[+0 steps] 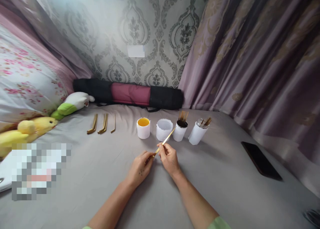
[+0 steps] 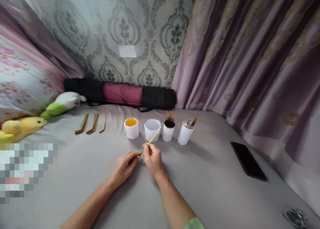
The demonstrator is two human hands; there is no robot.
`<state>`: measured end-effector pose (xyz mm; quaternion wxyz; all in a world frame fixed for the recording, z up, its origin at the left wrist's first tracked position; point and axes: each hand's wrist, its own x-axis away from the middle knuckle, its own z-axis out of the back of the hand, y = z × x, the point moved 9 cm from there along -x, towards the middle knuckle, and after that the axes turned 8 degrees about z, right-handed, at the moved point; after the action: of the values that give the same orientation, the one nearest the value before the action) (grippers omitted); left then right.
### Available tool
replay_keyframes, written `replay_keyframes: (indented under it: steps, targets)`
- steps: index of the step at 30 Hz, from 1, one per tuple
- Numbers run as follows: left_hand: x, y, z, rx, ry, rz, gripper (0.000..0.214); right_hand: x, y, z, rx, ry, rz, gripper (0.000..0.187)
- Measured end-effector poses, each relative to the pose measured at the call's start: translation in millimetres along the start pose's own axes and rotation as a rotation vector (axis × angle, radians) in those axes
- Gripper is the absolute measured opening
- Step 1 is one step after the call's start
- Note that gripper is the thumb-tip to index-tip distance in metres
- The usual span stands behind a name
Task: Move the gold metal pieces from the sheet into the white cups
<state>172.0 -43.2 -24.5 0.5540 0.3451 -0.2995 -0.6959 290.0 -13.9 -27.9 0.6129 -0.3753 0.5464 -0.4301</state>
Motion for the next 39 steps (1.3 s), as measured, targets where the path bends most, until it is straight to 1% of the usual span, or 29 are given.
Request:
replay_keyframes:
  steps: [5, 11, 13, 18, 22, 25, 28, 33, 39]
  targets:
    - [1.1, -0.6, 0.3, 0.059, 0.004, 0.063, 0.023, 0.2, 1.0, 2.7, 0.038, 0.009, -0.004, 0.031]
    - [0.4, -12.3, -5.7, 0.276, -0.006, 0.19, 0.029, -0.6, 3.3, 5.4, 0.055, 0.018, -0.001, 0.029]
    - [0.2, -15.6, -10.1, 0.375, -0.041, 0.254, 0.032, -0.9, 4.0, 6.0, 0.05, 0.02, -0.002, 0.029]
    - [4.8, -19.1, -22.9, 0.686, -0.179, 0.49, 0.038, -1.6, 5.1, 8.3, 0.044, 0.026, 0.013, 0.028]
    - [8.6, -17.9, -30.7, 0.991, -0.249, 0.587, 0.037, -2.3, 6.4, 10.8, 0.044, 0.032, 0.03, 0.027]
    - [12.0, -22.9, -37.6, 1.143, -0.281, 0.664, 0.036, -2.4, 4.9, 12.8, 0.047, 0.039, 0.048, 0.027]
    - [13.7, -25.5, -41.7, 1.194, -0.316, 0.681, 0.036, -2.0, 3.0, 13.7, 0.045, 0.038, 0.049, 0.026]
    - [15.0, -26.7, -45.3, 1.198, -0.358, 0.675, 0.035, -0.5, 0.3, 14.8, 0.049, 0.033, 0.026, 0.027]
    - [17.0, -24.9, -48.0, 1.188, -0.424, 0.661, 0.036, 0.1, -2.9, 20.6, 0.04, 0.074, -0.012, 0.026]
